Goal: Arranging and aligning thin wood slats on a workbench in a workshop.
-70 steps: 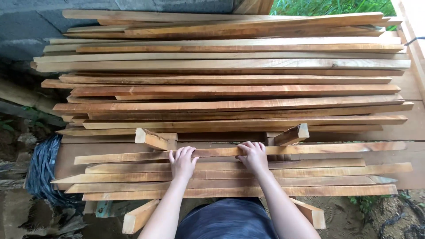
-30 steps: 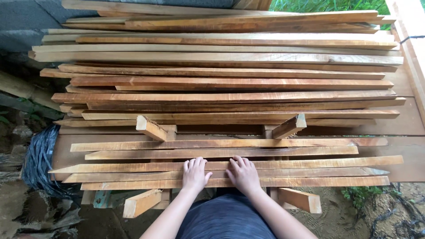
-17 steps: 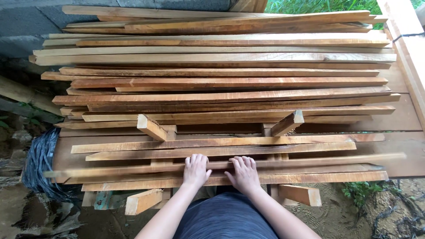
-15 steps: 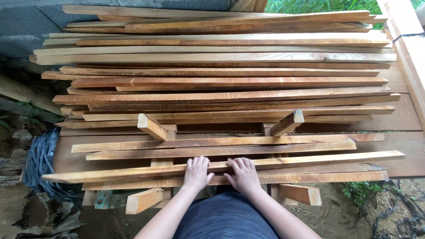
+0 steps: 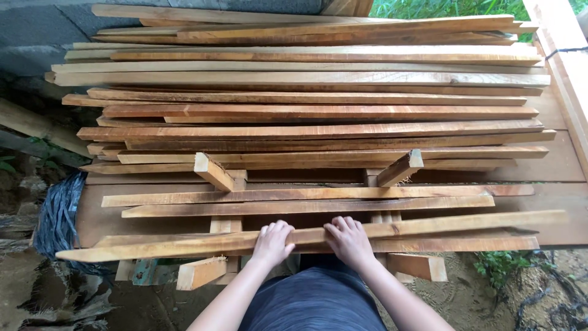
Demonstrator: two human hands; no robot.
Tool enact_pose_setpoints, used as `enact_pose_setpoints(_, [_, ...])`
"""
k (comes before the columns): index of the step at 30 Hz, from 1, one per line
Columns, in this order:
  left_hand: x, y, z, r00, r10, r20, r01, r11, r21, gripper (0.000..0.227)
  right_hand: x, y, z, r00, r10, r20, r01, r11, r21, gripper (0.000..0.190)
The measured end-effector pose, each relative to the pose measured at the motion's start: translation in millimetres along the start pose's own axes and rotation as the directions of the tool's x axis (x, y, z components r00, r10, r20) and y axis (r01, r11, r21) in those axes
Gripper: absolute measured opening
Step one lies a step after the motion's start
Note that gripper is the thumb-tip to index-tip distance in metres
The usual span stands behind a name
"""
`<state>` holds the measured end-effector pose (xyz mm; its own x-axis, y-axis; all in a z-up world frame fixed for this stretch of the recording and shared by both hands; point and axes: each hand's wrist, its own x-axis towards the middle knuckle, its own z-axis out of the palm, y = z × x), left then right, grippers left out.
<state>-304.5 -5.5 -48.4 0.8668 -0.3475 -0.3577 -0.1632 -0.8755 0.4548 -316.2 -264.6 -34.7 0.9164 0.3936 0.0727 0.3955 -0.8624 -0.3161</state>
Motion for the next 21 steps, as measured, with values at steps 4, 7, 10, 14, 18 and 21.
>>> enact_pose_setpoints(4, [-21.4, 1.2, -6.7, 0.997, 0.075, -0.003, -0.075, 0.997, -0.02, 0.047, -18.5, -9.6, -11.5, 0.995, -0.027, 0.1, 0.025, 1.0, 0.018, 0.039])
enact_pose_setpoints(7, [-28.9, 1.1, -8.1, 0.992, 0.124, -0.027, -0.125, 0.99, -0.063, 0.047, -24.5, -12.7, -14.8, 0.989, -0.001, 0.151, -0.007, 0.999, 0.052, 0.045])
enact_pose_setpoints(10, [-33.4, 2.0, -6.4, 0.995, 0.097, -0.001, -0.097, 0.993, -0.062, 0.046, -24.6, -16.0, -13.9, 0.993, -0.015, 0.117, 0.003, 0.994, 0.105, 0.043])
enact_pose_setpoints(14, [-32.0, 1.9, 10.0, 0.993, 0.098, -0.061, -0.095, 0.994, 0.061, 0.048, -24.5, -10.3, -2.4, 0.989, 0.018, 0.148, -0.041, 0.988, 0.152, 0.044])
enact_pose_setpoints(18, [-29.3, 5.6, 12.5, 0.993, 0.091, -0.077, -0.08, 0.988, 0.134, 0.05, -23.1, -7.5, 3.6, 0.984, 0.02, 0.179, -0.044, 0.99, 0.136, 0.05])
enact_pose_setpoints(21, [-20.2, 12.3, 2.7, 0.997, 0.065, -0.039, -0.058, 0.986, 0.159, 0.045, -3.0, -15.7, -14.6, 0.924, 0.097, 0.37, -0.097, 0.995, -0.018, 0.047])
